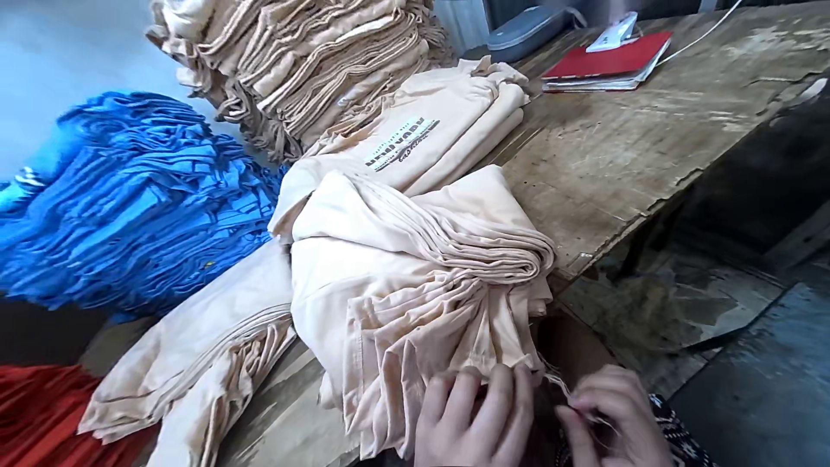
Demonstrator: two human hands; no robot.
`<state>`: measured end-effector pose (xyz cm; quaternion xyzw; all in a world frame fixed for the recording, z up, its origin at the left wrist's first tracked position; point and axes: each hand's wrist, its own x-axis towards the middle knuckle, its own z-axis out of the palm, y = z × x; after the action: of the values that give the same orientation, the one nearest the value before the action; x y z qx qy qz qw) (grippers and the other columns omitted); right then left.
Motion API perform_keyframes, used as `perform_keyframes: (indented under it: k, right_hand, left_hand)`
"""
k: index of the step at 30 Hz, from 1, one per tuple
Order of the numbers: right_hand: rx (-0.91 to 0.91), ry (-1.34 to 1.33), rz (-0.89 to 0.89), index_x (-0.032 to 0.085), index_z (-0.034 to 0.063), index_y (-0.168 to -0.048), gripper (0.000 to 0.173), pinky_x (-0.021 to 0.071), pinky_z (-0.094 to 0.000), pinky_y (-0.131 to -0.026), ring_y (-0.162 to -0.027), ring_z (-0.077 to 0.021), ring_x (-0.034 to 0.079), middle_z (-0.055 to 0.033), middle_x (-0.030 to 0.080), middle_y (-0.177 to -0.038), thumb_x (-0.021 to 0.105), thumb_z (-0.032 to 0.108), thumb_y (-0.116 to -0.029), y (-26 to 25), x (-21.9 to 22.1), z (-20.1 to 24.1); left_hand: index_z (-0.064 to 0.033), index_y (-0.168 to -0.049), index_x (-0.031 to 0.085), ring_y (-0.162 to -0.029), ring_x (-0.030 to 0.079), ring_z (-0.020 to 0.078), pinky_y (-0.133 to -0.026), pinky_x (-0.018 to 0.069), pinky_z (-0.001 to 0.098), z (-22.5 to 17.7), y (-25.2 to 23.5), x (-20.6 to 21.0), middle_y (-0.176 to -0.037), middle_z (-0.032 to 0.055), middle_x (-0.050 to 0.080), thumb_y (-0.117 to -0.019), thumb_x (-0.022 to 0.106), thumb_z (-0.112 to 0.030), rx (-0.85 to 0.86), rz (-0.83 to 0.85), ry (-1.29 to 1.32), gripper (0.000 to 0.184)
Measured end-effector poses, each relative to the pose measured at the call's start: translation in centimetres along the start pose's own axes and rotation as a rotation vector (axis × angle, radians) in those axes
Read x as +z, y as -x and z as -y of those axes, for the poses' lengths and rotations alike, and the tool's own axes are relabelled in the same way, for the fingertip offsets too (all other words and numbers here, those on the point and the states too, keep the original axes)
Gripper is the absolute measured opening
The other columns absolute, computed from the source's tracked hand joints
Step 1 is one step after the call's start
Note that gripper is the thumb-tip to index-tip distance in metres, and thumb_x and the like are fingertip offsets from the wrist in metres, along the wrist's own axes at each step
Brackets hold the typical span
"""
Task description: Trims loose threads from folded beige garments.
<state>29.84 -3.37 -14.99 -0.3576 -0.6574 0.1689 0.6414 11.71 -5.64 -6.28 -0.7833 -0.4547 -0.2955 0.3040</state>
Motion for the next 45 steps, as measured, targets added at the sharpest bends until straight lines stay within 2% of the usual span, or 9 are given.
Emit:
perform_keyframes:
  k: [4,10,23,28,31,35,39,42,45]
  right_hand:
    - [0.032,0.038,-0.025,0.060,0.0232,-0.116,0.056,0.0521,-0.0323,-0.097,-0.113,-0.0120,0.060,0.0025,0.062,-0.115,0.088,0.050,-0.0757,-1.4,1.6,-0.3]
    - [-0.180,-0.021,-0.136,0.074,0.0218,-0.103,0.007,0.0513,-0.0339,-0.098,-0.092,-0.0064,0.068,0.0074,0.073,-0.096,0.070,0.024,-0.0979,-2.2,3.3,-1.0]
    - [-0.137,-0.029,-0.036,0.065,0.0215,-0.096,0.016,0.0484,-0.0315,-0.099,-0.093,-0.0046,0.065,0.0084,0.068,-0.093,0.062,0.036,-0.1023,-1.3,1.1,-0.7]
    - [0.002,-0.135,0.292,0.058,0.0248,-0.135,0.057,0.0553,-0.0292,-0.100,-0.120,-0.0117,0.059,-0.0047,0.057,-0.131,0.083,0.042,-0.0862,-1.0,1.4,-2.9]
    - [-0.060,-0.213,0.380,0.075,0.0158,-0.098,0.012,0.0571,-0.0182,-0.074,-0.084,-0.0054,0.064,-0.0017,0.065,-0.091,0.080,0.023,-0.0905,-0.7,0.4,-3.6]
    - [0.147,0.023,0.512,0.073,0.0225,-0.082,0.034,0.0554,-0.0462,-0.093,-0.108,-0.0175,0.065,-0.0008,0.069,-0.116,0.079,0.056,-0.0826,-2.0,-2.6,-5.3]
    - [0.041,0.003,0.186,0.070,0.0200,-0.095,0.025,0.0561,-0.0336,-0.094,-0.109,-0.0117,0.065,0.0013,0.068,-0.110,0.063,0.044,-0.1008,-4.0,-1.5,-3.5]
    - [-0.109,-0.095,0.126,0.069,0.0148,-0.100,0.016,0.0575,-0.0295,-0.092,-0.107,-0.0114,0.066,-0.0022,0.069,-0.110,0.067,0.031,-0.0989,-5.1,1.7,0.4]
    - [-0.130,-0.022,0.325,0.063,0.0109,-0.130,0.051,0.0609,-0.0347,-0.090,-0.110,-0.0199,0.066,-0.0144,0.062,-0.128,0.077,0.039,-0.0905,-5.5,5.7,2.7]
  left_hand:
    - [-0.0229,-0.113,0.075,-0.086,0.059,0.0171,-0.081,0.0419,0.0360,0.2,0.0,-0.5,-0.099,-0.0005,0.071,-0.0979,0.068,-0.032,-0.187,-0.040,0.084,0.019]
    - [-0.0209,-0.108,0.075,-0.085,0.058,0.0147,-0.079,0.0423,0.0347,1.1,0.6,-0.7,-0.095,-0.0014,0.070,-0.0984,0.067,-0.029,-0.237,-0.052,0.155,0.014]
    - [-0.0229,-0.113,0.071,-0.085,0.056,0.0200,-0.081,0.0386,0.0394,0.3,0.4,0.6,-0.098,0.0012,0.068,-0.1011,0.062,-0.028,-0.092,0.059,0.024,0.017]
    - [0.0008,-0.106,0.073,-0.082,0.068,0.0363,-0.073,0.0563,0.0531,3.7,0.7,-0.5,-0.088,0.0202,0.067,-0.0877,0.066,-0.015,-0.426,0.078,-0.054,0.025]
    - [-0.0008,-0.102,0.073,-0.070,0.060,0.0168,-0.062,0.0502,0.0296,7.5,0.3,-1.1,-0.081,0.0123,0.065,-0.0942,0.061,-0.016,-0.448,-0.162,-0.077,0.020]
    - [-0.0200,-0.100,0.078,-0.064,0.055,0.0108,-0.063,0.0477,0.0276,7.4,1.8,-0.3,-0.069,-0.0001,0.057,-0.0953,0.068,-0.023,-0.230,-0.160,0.174,0.012]
    - [-0.0127,-0.093,0.075,-0.065,0.060,0.0096,-0.057,0.0507,0.0297,3.9,0.5,-0.5,-0.075,0.0000,0.065,-0.0840,0.071,-0.044,-0.440,0.040,0.123,0.033]
    - [-0.0063,-0.091,0.064,-0.064,0.059,0.0083,-0.054,0.0512,0.0266,4.5,-1.2,-1.2,-0.078,0.0013,0.063,-0.0758,0.068,-0.019,-0.537,0.118,0.106,0.020]
    - [-0.0031,-0.100,0.062,-0.065,0.059,0.0181,-0.055,0.0488,0.0380,6.1,-3.6,-2.9,-0.079,0.0057,0.061,-0.0790,0.061,-0.013,-0.531,0.144,-0.038,0.023]
